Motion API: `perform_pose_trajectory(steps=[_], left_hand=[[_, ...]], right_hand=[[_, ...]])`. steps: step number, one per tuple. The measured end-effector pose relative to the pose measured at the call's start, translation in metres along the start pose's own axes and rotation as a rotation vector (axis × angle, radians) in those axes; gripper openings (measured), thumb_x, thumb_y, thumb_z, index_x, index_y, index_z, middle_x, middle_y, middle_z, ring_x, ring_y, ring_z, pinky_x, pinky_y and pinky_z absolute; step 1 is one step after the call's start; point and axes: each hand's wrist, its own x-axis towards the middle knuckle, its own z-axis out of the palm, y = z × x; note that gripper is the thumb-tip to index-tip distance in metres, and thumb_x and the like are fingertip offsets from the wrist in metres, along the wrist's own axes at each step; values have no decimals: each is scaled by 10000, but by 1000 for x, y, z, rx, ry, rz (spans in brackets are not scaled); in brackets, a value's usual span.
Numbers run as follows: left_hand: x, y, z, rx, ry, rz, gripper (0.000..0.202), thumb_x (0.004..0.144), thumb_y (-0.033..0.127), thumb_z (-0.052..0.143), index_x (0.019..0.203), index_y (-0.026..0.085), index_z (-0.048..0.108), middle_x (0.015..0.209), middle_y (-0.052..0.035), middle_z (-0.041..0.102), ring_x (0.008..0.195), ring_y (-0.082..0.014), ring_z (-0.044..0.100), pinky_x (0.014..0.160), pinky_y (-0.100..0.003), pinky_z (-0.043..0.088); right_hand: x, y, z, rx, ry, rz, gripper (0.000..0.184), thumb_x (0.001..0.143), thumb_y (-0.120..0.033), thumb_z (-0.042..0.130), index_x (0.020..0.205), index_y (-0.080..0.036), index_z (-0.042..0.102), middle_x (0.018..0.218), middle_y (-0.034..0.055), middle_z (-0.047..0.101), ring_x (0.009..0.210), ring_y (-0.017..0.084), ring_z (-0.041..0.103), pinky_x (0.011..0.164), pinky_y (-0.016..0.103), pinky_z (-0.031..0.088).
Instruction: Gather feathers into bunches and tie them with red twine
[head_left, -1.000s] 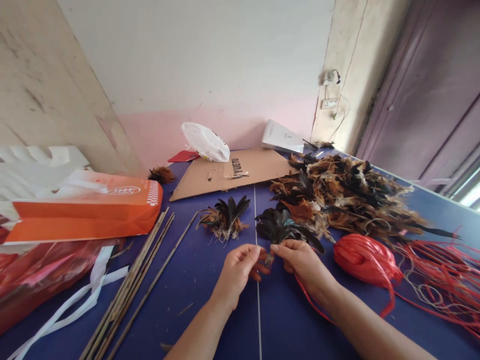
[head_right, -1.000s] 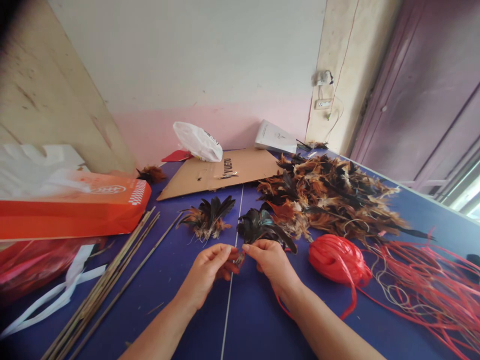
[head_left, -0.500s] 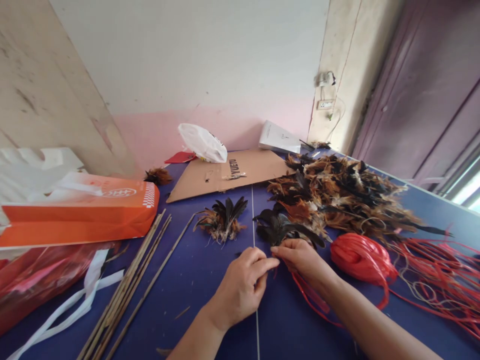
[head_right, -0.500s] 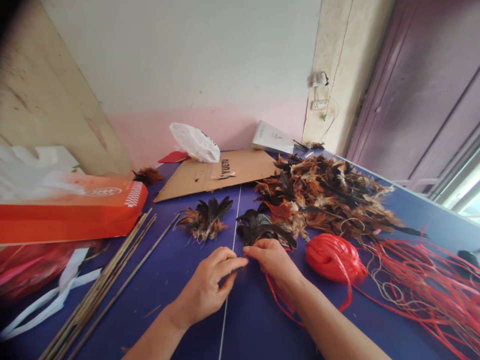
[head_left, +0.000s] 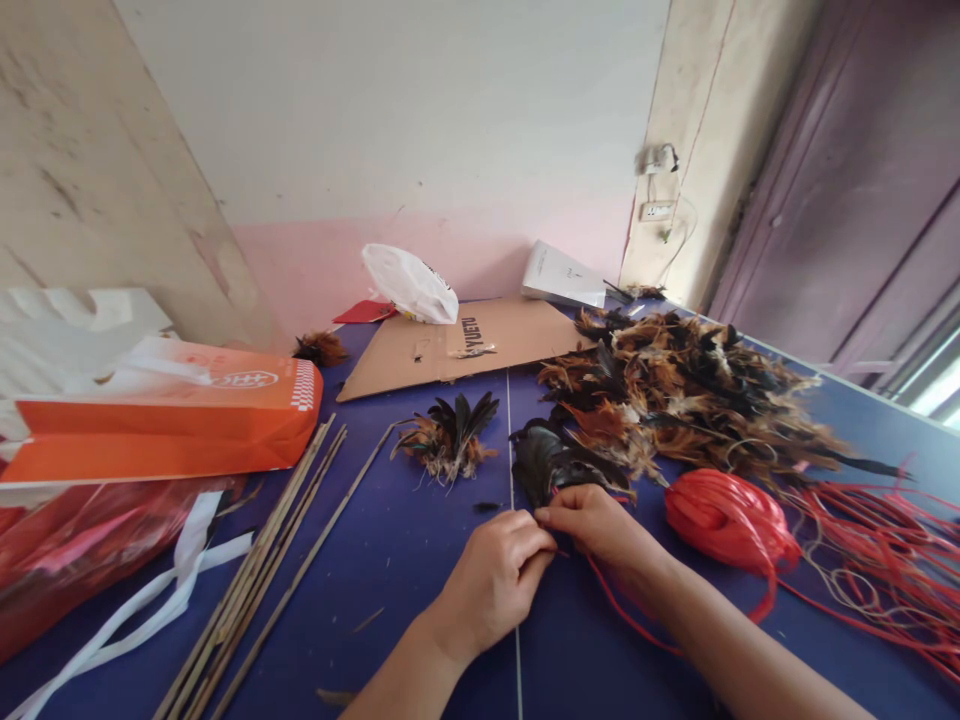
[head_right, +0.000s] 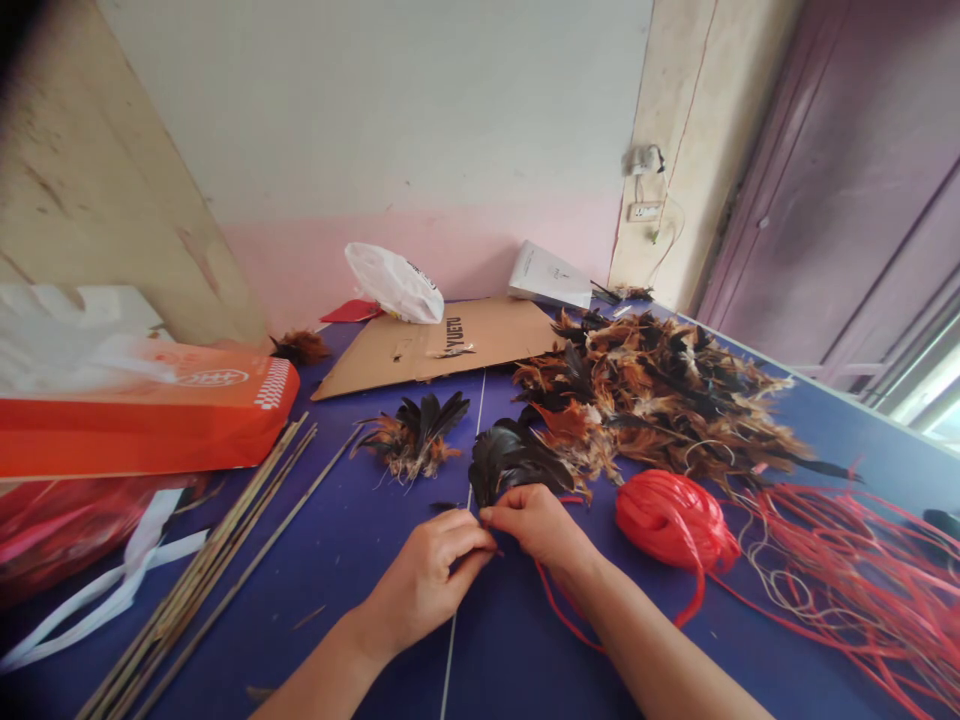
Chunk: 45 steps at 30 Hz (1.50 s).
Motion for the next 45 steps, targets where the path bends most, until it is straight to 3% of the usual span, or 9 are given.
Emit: perform_pose_trajectory(steps=[4, 7, 12, 17, 23, 26, 34, 42, 45], left_hand=[[1, 1, 2, -119, 134, -105, 147, 765, 199, 526, 739, 213, 670, 747, -53, 585, 705, -158, 539, 662, -262, 416], [2, 0, 3, -271, 228, -177, 112, 748, 237, 559, 718, 196, 659, 828, -57, 587, 675, -140, 542, 618, -244, 432], [3, -10, 5, -503, 192, -305, 142, 747, 274, 560, 738, 166, 652, 755, -61, 642, 607, -142, 563, 573, -247, 458], [5, -25, 5, -444, 247, -372, 166, 734, 294, 567, 746, 157, 660, 663, -51, 654, 630, -165, 597, 617, -261, 471], [4, -44, 9, -420, 202, -497, 172, 712, 280, 565, 729, 141, 666, 580, -32, 638, 552, -150, 583, 544, -243, 462], [2, -46, 10, -346, 147, -499, 194, 713, 253, 547, 792, 140, 683, 570, -17, 629, 530, -136, 560, 516, -228, 437], [2, -35, 7, -55, 71, -344, 239, 717, 153, 477, 804, 174, 698, 695, -31, 660, 661, -152, 588, 617, -238, 420], [2, -35, 7, -48, 45, -353, 219, 747, 222, 473, 692, 146, 670, 625, -20, 626, 604, -139, 559, 567, -223, 393], [2, -38, 6, -112, 32, -421, 255, 763, 258, 459, 654, 136, 654, 576, -15, 617, 557, -132, 545, 539, -221, 387]], right_hand=[[1, 3, -2, 7, -23, 16, 277, 625, -358, 632, 512, -138, 506, 405, -71, 354, 372, 29, 241, 371, 200, 141], [2, 7, -1, 66, -27, 24, 263, 643, -360, 618, 540, -143, 511, 392, -83, 321, 353, 28, 223, 357, 194, 134], [2, 8, 4, 163, -28, 8, 277, 695, -399, 561, 592, -146, 517, 410, -71, 377, 341, 32, 230, 344, 192, 152], [1, 13, 6, 3, -61, -15, 265, 748, -329, 467, 565, -147, 526, 396, -74, 322, 348, 45, 262, 357, 188, 200], [-1, 22, 5, -505, 26, -312, 177, 682, -179, 478, 567, -156, 610, 509, -15, 538, 484, 84, 425, 466, 200, 284], [-2, 23, 7, -616, 78, -351, 155, 674, -173, 486, 603, -166, 624, 566, -7, 583, 527, 97, 471, 503, 201, 306], [1, 17, 13, -544, 165, -351, 120, 677, -201, 532, 580, -163, 591, 576, -11, 574, 552, 102, 487, 517, 202, 333], [5, 8, 11, -352, 78, -221, 215, 717, -298, 524, 618, -138, 628, 552, -1, 571, 527, 100, 480, 481, 198, 339], [4, 8, 4, -344, 87, -242, 195, 718, -294, 529, 697, -145, 654, 623, 9, 604, 580, 111, 514, 536, 207, 376]])
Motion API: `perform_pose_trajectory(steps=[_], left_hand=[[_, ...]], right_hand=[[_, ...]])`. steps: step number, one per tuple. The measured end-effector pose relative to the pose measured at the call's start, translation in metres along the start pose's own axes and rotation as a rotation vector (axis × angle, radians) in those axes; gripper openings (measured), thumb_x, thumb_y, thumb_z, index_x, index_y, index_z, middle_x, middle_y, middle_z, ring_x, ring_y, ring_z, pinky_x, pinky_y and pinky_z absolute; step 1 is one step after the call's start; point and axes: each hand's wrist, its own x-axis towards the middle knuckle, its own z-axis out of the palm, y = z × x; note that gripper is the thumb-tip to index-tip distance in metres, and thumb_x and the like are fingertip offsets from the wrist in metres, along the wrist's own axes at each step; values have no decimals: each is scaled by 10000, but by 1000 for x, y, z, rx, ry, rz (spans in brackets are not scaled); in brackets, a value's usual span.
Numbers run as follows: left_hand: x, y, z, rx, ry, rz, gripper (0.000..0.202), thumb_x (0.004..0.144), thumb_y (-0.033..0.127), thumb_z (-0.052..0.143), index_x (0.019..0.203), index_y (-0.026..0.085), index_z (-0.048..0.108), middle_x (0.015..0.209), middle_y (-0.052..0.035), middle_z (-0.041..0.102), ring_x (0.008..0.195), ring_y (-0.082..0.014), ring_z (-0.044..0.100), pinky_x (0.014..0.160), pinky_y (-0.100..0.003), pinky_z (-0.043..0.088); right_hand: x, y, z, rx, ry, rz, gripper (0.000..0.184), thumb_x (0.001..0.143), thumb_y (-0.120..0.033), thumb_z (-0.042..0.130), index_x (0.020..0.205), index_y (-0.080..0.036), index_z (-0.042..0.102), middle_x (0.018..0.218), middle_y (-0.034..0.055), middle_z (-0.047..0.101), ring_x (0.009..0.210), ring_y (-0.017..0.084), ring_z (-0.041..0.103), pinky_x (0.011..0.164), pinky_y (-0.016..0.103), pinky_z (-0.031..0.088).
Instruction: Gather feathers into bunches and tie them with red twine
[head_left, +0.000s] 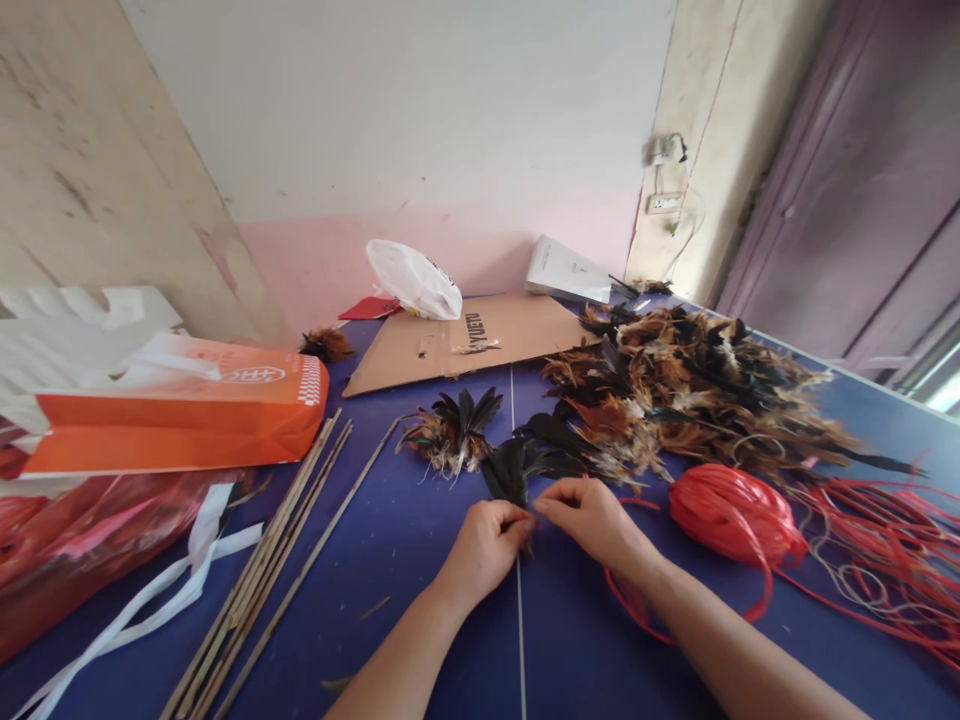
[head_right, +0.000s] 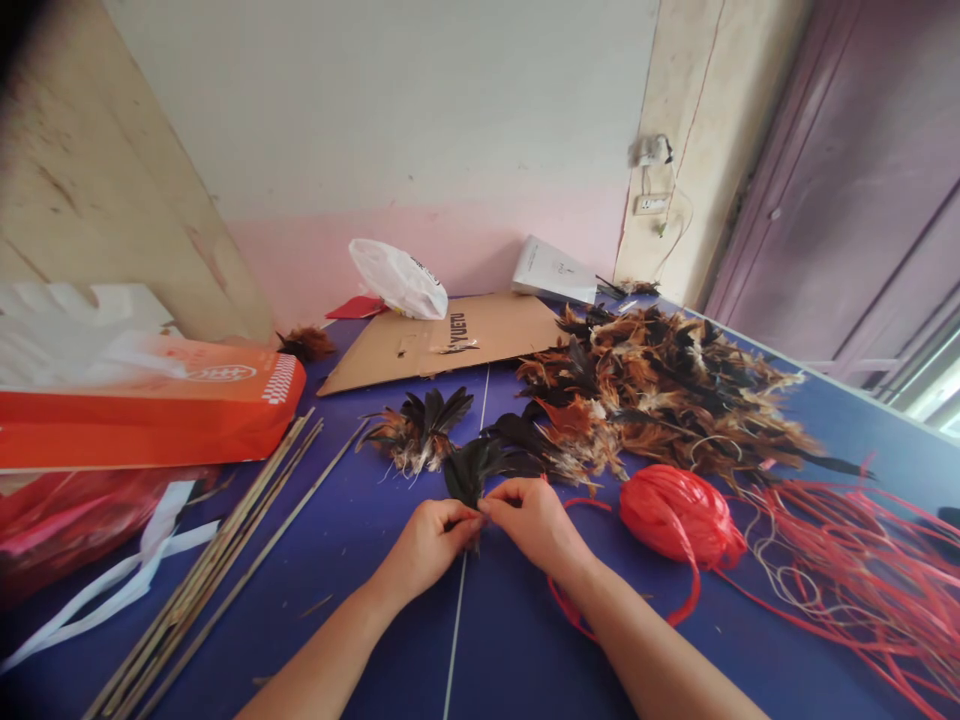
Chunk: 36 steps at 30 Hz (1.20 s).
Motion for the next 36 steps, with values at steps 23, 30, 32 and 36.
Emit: perform_pose_trajectory(steps=[23, 30, 32, 36], left_hand=[[3, -5, -3, -274, -32, -176, 124, 586, 185, 640, 692, 127, 668, 650, -26, 661, 601, -132, 566, 593, -232, 429], [-3, 0, -1, -136, -92, -47, 127, 647, 145, 570, 726, 137, 668, 714, -28, 678, 665, -154, 598, 623, -241, 444], [-4, 1, -1, -45, -73, 39, 139, 671, 127, 545, 730, 153, 669, 720, -20, 673, 677, -148, 596, 631, -231, 436], [-5, 6, -2, 168, 16, 212, 161, 721, 113, 513, 742, 182, 657, 713, -13, 643, 663, -130, 577, 627, -217, 415]], right_hand=[[-10, 0, 0, -146, -70, -230, 95, 676, -118, 501, 691, -161, 585, 699, 4, 577, 617, 96, 508, 551, 191, 370], [-8, 1, 5, 24, -131, -187, 317, 693, -36, 361, 913, -168, 546, 778, 3, 613, 629, 85, 553, 577, 185, 414], [-8, 2, 6, -33, -119, -233, 277, 700, -41, 369, 852, -165, 565, 781, 8, 613, 685, 102, 555, 627, 202, 416], [-6, 7, 7, -107, -81, -265, 211, 703, -52, 404, 767, -165, 571, 705, -3, 601, 656, 108, 540, 611, 204, 403]])
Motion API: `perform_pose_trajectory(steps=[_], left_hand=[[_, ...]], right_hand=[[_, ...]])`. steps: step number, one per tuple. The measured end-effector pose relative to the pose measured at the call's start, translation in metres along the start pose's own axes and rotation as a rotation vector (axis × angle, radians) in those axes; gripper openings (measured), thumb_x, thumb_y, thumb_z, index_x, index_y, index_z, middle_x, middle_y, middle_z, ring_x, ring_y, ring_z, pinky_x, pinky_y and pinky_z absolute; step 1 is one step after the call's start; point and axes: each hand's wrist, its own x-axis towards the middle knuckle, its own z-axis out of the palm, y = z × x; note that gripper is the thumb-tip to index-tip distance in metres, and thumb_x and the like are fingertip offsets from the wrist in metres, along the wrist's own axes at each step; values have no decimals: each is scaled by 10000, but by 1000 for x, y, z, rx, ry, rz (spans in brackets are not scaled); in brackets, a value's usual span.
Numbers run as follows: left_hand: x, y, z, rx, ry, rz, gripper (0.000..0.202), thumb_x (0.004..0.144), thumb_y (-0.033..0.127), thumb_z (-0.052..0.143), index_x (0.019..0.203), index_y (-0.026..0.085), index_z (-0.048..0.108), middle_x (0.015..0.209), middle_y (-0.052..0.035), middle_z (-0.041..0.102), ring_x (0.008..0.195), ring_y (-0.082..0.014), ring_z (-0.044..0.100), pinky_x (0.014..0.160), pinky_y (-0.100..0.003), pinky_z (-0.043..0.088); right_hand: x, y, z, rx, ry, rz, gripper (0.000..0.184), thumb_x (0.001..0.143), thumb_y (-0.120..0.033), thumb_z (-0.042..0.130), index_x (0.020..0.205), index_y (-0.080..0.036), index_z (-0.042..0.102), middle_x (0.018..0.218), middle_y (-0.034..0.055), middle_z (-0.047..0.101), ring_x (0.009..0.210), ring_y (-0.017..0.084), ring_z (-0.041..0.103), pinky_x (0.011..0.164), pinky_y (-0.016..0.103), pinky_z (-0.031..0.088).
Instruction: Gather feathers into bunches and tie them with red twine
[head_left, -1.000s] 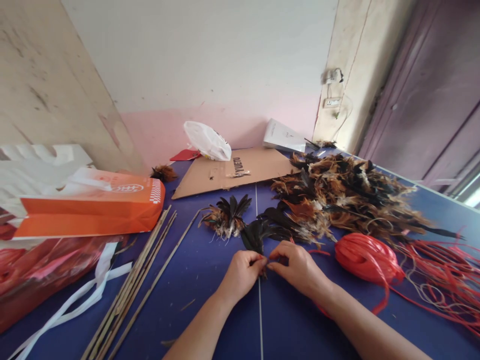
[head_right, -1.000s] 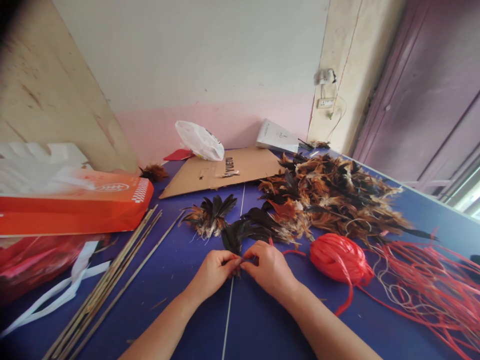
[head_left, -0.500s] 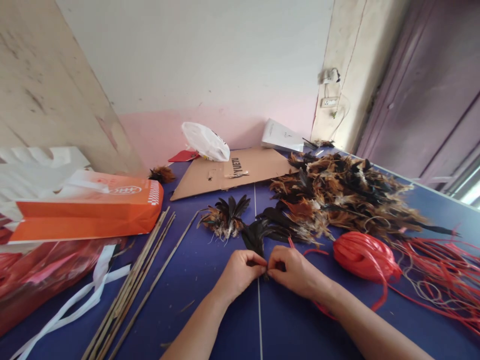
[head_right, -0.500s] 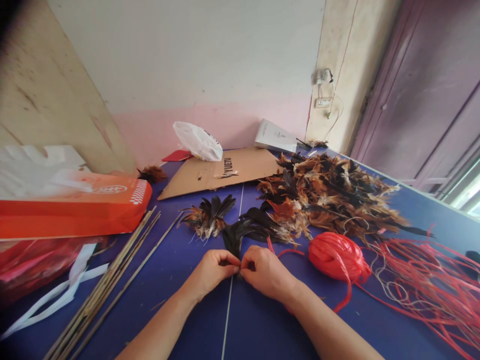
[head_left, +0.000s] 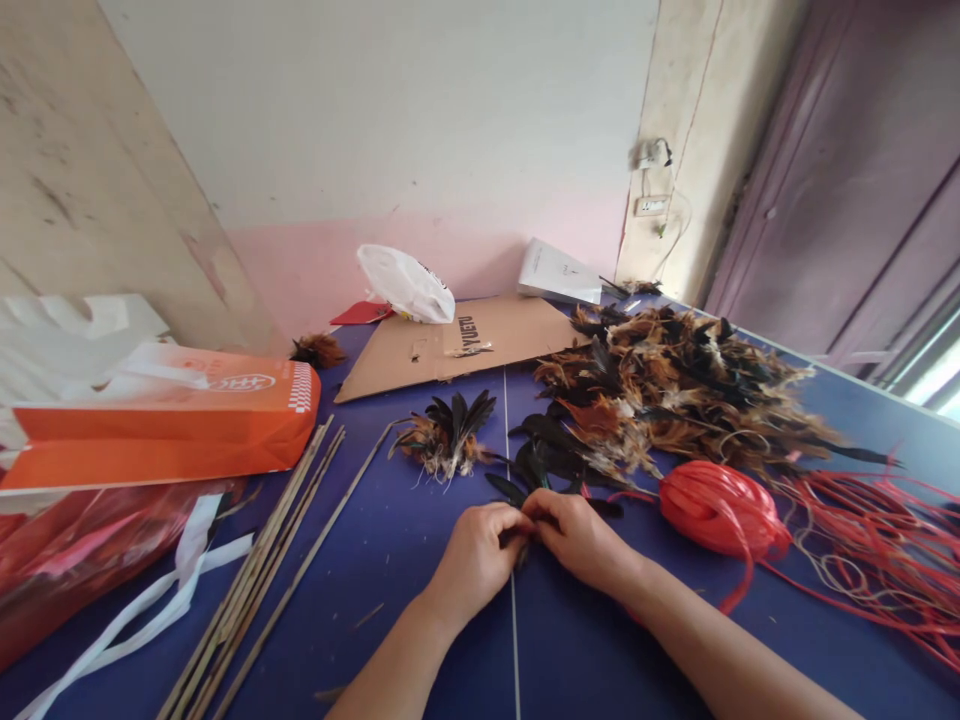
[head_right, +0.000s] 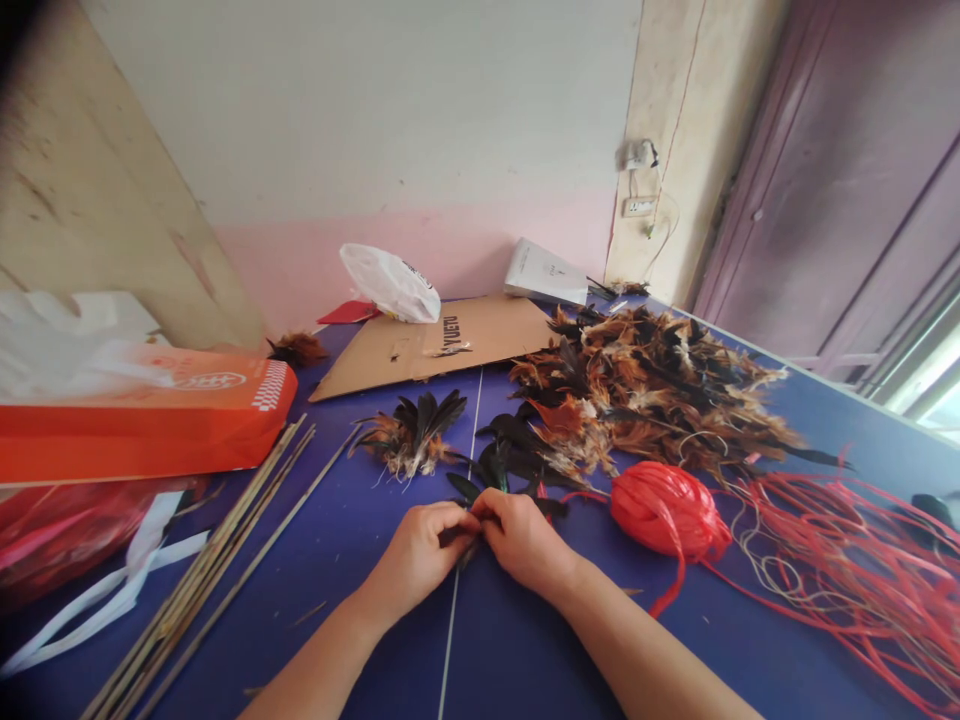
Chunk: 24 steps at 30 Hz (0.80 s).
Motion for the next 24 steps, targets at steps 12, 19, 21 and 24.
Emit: perform_pose_trajectory(steps=[12, 19, 21, 24], left_hand=[[-5, 2, 10, 402, 95, 108, 163, 812, 120, 428, 789, 182, 577, 764, -32, 585, 702, -139, 556, 633, -229, 405], [-4, 1, 10, 456, 112, 162, 165, 807, 114, 428, 721, 179, 553, 729, -24, 559, 707, -142, 532, 625, -240, 403], [-4, 1, 10, 436, 116, 182, 159, 808, 117, 427, 765, 183, 565, 742, -26, 565, 720, -145, 531, 634, -247, 412], [-3, 0, 11, 379, 115, 206, 187, 808, 122, 431, 900, 197, 575, 789, -32, 583, 750, -149, 540, 668, -258, 433]], right_hand=[[5, 2, -1, -43, -17, 4, 279, 701, -73, 437, 826, -177, 664, 806, 26, 663, 753, 143, 587, 707, 236, 426], [7, 4, -2, -84, -51, -17, 285, 694, -71, 450, 818, -193, 676, 785, 20, 648, 735, 137, 572, 685, 231, 418], [8, 6, -2, -81, -49, -16, 271, 682, -65, 453, 788, -184, 673, 758, 18, 641, 712, 131, 566, 665, 223, 414], [9, 8, -2, -71, -35, 9, 221, 675, -74, 465, 733, -163, 659, 726, 19, 631, 677, 123, 556, 637, 214, 408]])
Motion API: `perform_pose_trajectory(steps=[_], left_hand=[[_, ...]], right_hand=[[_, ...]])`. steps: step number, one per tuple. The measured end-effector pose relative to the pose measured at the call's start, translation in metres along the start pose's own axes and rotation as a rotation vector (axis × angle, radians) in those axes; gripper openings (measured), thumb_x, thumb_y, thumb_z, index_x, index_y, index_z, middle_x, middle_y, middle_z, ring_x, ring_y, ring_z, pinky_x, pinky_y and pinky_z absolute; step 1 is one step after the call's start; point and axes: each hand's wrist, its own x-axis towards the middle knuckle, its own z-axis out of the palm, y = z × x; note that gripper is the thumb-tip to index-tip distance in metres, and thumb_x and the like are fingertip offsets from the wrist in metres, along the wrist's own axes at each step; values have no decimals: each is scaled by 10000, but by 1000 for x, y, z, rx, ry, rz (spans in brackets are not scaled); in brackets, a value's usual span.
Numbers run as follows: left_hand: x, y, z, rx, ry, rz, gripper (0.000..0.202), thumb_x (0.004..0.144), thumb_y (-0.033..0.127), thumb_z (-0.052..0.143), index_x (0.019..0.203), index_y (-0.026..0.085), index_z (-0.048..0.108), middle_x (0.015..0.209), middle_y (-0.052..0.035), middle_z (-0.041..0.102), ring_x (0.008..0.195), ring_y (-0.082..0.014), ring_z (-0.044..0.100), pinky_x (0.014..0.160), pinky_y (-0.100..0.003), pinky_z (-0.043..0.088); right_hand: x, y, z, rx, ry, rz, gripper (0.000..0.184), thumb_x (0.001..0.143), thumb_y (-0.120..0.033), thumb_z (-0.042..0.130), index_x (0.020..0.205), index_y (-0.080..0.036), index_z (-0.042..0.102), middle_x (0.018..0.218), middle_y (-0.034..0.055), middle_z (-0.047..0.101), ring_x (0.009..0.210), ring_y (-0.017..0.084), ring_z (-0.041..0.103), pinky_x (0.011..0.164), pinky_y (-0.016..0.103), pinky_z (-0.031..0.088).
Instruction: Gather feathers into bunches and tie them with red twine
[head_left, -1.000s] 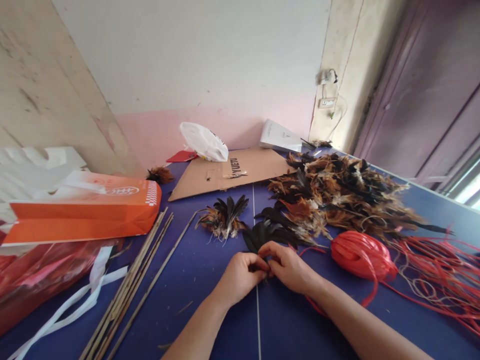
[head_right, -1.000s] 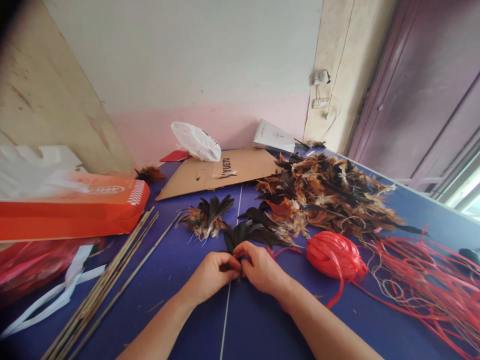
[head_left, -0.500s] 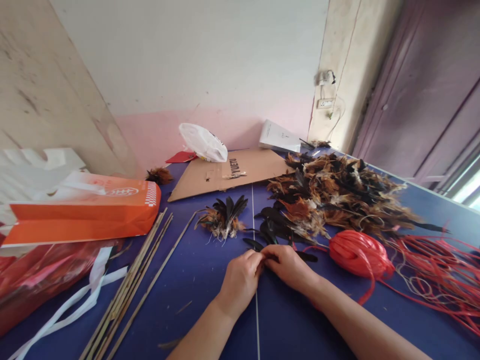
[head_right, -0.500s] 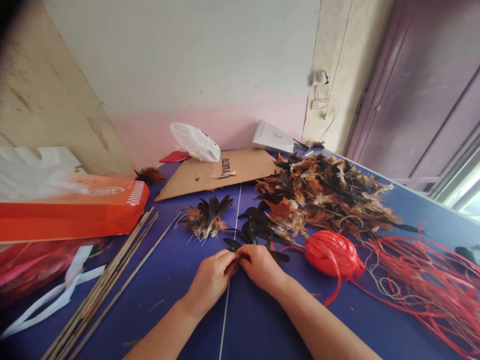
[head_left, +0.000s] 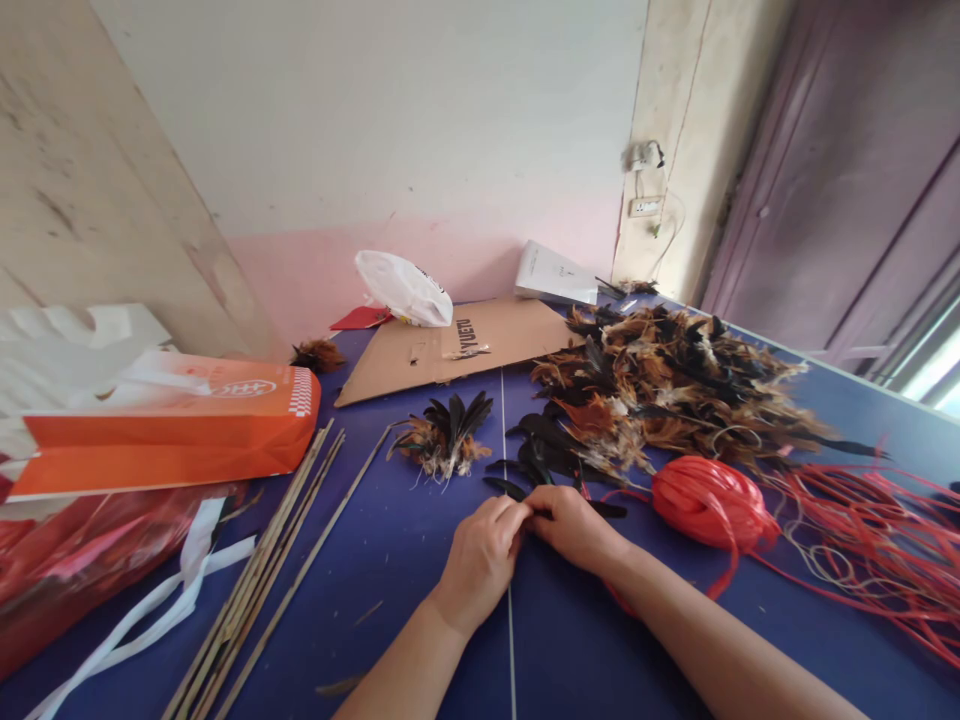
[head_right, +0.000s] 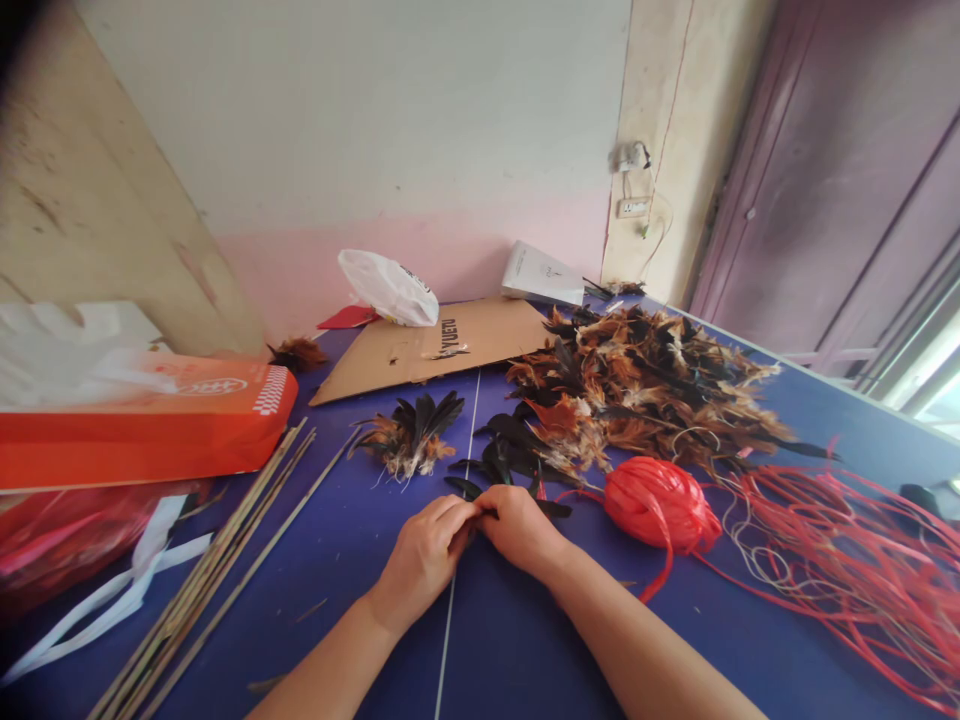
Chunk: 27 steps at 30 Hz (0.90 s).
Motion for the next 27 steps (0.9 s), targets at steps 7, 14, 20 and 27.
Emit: perform_pose_trajectory(steps=[7, 14, 20, 27], left_hand=[[1, -6, -1, -85, 34, -18, 203, 820, 144, 430, 948, 202, 577, 816, -36, 595, 761, -150, 554, 707, -273, 449], [0, -8, 0, -115, 29, 28, 234, 816, 137, 432, 993, 206, 567, 835, -46, 603, 772, -156, 560, 716, -286, 458], [1, -7, -1, -133, 40, 6, 227, 809, 142, 447, 980, 212, 580, 831, -43, 609, 763, -153, 564, 716, -275, 453], [1, -12, -4, -227, -6, -143, 153, 770, 156, 506, 745, 195, 651, 718, -25, 631, 667, -132, 576, 638, -226, 419]], right_hand=[[0, 2, -1, 82, 9, 63, 192, 681, -79, 452, 720, -160, 621, 656, -5, 606, 627, 110, 538, 604, 201, 400], [0, 1, -3, 59, -23, 6, 156, 686, -109, 505, 762, -166, 629, 739, 2, 615, 694, 123, 542, 643, 214, 399], [1, 4, -3, 81, -11, 50, 112, 693, -139, 514, 717, -166, 621, 676, -8, 599, 656, 118, 535, 605, 206, 397], [-5, 5, -8, 75, -20, -2, 148, 655, -87, 492, 711, -164, 604, 784, 12, 595, 704, 113, 543, 645, 206, 416]])
